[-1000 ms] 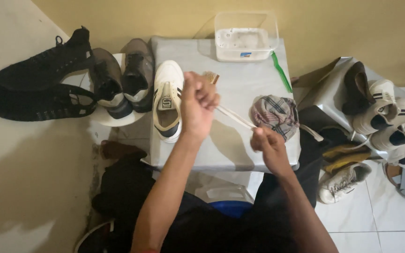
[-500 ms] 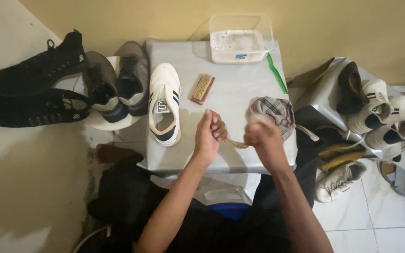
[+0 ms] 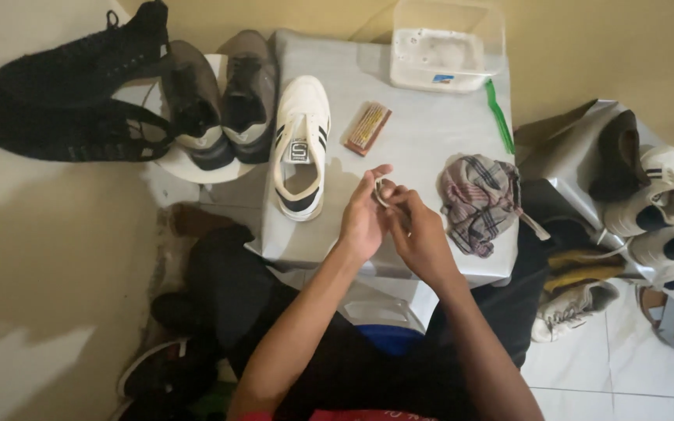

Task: The person removes the laces from a white sneaker and scrubs them with a toothbrush and soapy water. They then wipe the laces with a cloth and continue scrubbing them on the table.

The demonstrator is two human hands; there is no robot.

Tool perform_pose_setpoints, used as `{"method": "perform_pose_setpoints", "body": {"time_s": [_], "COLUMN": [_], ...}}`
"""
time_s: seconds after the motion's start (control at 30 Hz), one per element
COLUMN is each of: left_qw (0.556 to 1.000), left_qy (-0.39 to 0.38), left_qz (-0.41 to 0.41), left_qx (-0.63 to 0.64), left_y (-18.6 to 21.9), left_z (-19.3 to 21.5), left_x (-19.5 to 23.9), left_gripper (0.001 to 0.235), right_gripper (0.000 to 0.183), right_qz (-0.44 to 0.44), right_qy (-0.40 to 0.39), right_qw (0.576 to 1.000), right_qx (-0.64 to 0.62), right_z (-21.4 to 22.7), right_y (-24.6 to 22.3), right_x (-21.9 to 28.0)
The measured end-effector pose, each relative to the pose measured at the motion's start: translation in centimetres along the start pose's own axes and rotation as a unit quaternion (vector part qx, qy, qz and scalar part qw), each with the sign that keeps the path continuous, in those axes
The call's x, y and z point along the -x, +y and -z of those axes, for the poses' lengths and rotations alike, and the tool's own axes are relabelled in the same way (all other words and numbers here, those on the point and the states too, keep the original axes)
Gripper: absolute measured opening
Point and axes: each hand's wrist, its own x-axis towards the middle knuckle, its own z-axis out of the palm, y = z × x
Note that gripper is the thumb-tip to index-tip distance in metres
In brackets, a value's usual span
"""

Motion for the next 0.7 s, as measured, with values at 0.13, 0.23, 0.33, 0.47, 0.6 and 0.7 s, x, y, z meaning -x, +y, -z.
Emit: {"method": "perform_pose_setpoints", "body": {"time_s": [0.13,0.23,0.33,0.47,0.6,0.7], "left_qw": [0.998,0.999,0.999,1.0,1.0,0.996], "left_qy": [0.052,0.046,0.033,0.004,-0.005,0.017], "left_qz": [0.012,-0.008,-0.017,-0.017,-0.02,-0.046], "left_qx": [-0.02,0.019,0.023,0.011,0.012,-0.081], "left_y": [0.3,0.0,0.1,-1.4,-1.2,-0.2], "left_z": [-1.1,-1.4,-2.9,-1.8,0.3,-0.6], "left_x": [-0.2,-0.5,0.4,-0.4,-0.8,-0.6], "left_gripper": [0.04,0.038,0.026,0.019,0.018,0.02], "right_gripper": [0.02,0.025,0.045,0.051,0.04,0.037], "right_qz": [0.007,0.081,0.075,-0.091,-0.089,-0.057], "right_qy": [0.083,0.2,0.229,0.035,0.038,0.011], "right_qw": [0.996,0.976,0.971,0.989,0.99,0.998], "right_qx": [-0.021,0.037,0.0,-0.109,-0.1,0.025], "right_z": [-1.5,-2.2,-2.0,-0.5,-2.1,-2.1], "right_y": [0.4,2.0,2.5,0.0,5.8,7.3], "right_x": [0.6,1.2,1.3,1.0,1.4,0.4]}}
